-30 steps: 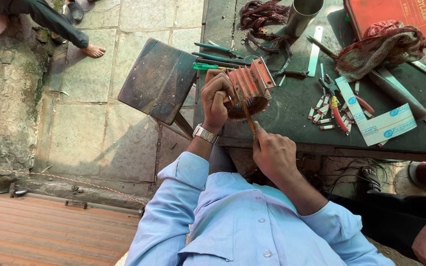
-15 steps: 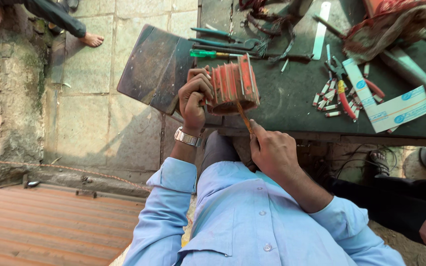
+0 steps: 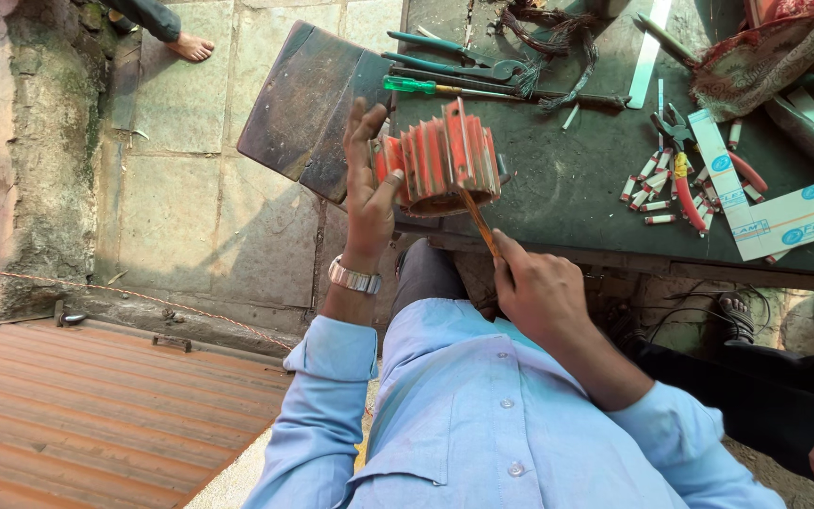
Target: The person scrubs a cylindrical copper electrical component with a brush and then wipes it with a cloth. The person also uses a screwdriver to scrape the component's surface. The component is rotated and handled throughout the process.
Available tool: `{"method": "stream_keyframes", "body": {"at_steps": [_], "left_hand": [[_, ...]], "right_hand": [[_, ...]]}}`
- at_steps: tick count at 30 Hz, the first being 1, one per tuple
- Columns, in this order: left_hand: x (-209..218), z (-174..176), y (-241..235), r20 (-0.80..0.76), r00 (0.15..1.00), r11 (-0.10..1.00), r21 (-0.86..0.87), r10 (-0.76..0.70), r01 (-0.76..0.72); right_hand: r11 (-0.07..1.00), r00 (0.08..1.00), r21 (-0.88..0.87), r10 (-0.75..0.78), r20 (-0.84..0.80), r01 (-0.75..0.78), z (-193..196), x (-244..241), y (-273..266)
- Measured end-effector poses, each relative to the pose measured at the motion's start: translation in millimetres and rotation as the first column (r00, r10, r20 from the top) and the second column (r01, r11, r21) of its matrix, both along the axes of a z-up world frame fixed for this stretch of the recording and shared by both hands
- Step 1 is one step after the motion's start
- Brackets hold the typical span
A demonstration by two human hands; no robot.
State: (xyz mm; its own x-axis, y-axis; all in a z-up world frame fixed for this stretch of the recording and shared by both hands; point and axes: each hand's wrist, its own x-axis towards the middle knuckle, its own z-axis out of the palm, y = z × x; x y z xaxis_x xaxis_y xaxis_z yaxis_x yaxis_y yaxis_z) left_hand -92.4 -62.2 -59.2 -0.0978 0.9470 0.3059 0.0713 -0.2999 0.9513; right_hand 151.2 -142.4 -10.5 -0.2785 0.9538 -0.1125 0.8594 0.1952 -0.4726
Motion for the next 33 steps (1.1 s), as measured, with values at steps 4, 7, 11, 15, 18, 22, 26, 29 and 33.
{"method": "stream_keyframes", "body": {"at_steps": [4,7,11,15,18,22,26,29,33], "left_hand": [[0,6,-3,0.279,0.954,0.966,-0.194,-0.111,0.169],[-5,9,-6,0.275,0.961,0.914,-0.379,-0.039,0.146],[-7,7,-7,0.032,0.999,0.887,-0.462,0.016,0.001],[-9,21,4,-0.114,0.986,0.939,-0.337,-0.119,0.074],[-6,46,22,-0.411,0.840,0.935,-0.144,-0.355,0.324],[13,84,45,-0.454,0.685,0.821,-0.291,-0.570,0.490],[28,103,49,-0.444,0.656,0.792,-0.363,-0.611,0.492],[33,104,49,-0.435,0.671,0.800,-0.323,-0.600,0.505],[32,96,40,-0.559,0.625,0.834,-0.275,-0.544,0.479]], "right_hand": [[0.997,0.983,-0.025,0.071,-0.167,-0.076,7,36,-16],[0.983,0.941,-0.178,-0.010,-0.337,-0.054,15,77,-25],[0.894,0.824,-0.412,-0.361,-0.436,0.174,10,120,-28],[0.854,0.637,-0.385,-0.518,-0.571,0.350,-4,124,-20],[0.882,0.703,-0.280,-0.471,-0.533,0.379,-14,115,-9],[0.925,0.869,0.034,-0.342,-0.356,0.378,-24,108,16],[0.914,0.908,0.195,-0.288,-0.304,0.355,-42,103,40],[0.897,0.900,0.224,-0.305,-0.311,0.381,-56,104,52],[0.893,0.901,0.239,-0.301,-0.314,0.381,-71,94,66]]}}
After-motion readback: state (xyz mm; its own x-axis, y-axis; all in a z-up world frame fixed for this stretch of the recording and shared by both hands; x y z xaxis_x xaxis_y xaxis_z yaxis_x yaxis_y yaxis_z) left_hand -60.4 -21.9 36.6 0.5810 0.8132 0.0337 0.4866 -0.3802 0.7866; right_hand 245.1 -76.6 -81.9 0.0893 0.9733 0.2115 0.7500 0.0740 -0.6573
